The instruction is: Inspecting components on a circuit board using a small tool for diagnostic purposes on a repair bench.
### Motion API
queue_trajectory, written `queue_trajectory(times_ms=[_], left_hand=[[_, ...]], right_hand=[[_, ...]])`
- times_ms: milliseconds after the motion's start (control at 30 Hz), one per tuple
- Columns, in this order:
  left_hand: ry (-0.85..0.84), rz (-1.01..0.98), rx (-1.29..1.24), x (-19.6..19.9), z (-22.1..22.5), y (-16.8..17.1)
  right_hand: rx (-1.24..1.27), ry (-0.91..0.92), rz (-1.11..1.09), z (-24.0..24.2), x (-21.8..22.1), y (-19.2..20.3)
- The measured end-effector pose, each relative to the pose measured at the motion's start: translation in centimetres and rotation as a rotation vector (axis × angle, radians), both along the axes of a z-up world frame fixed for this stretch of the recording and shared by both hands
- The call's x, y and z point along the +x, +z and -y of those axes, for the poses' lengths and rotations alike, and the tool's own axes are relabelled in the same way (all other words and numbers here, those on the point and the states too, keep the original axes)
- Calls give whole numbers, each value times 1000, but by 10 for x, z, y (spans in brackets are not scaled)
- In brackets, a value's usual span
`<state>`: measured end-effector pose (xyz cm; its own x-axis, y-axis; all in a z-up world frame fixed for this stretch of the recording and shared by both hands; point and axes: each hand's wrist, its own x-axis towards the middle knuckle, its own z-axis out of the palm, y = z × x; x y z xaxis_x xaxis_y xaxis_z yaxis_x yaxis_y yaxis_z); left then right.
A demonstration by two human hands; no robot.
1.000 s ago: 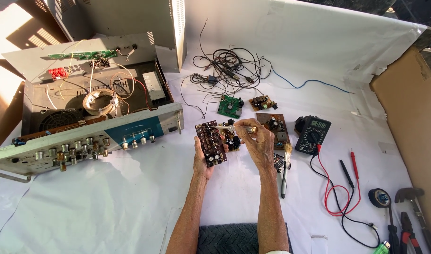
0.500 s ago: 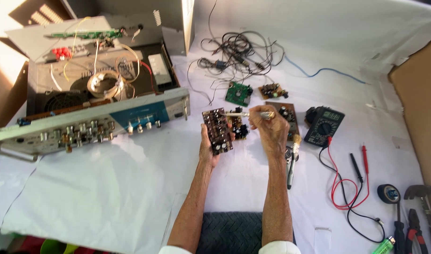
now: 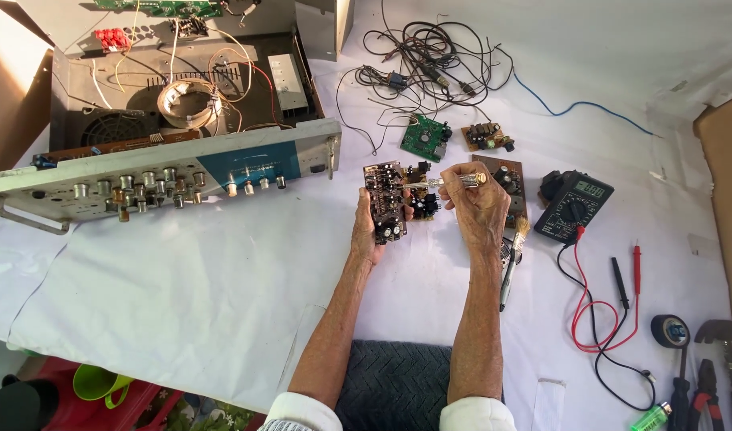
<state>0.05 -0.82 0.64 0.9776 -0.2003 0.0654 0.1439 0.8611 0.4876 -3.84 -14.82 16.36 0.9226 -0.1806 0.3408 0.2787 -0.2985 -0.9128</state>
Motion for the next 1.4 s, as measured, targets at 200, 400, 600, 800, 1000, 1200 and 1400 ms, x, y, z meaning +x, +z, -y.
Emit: queue_trajectory(times_ms=[200,400,600,800,1000,1200,1400], left_hand=[[110,34,145,5,7,-16],[175,47,249,3,7,-12],[220,74,334,-2,7,-3],[235,86,397,-6,8,3],[248,91,425,-6,7,4],[245,90,423,-8,5,9],[251,74,390,-7,6,7]], right_hand=[[-110,4,49,-10,-4,8],[-390,-32,143,-17,-8,11],[-397,8,190,-29,-10,13],[-469,22,233,-36,-11,14],[-564,27,283,-43,-15,19],[-601,58,278,-44,-17,23],[-591,74,287,-42,-16,21]])
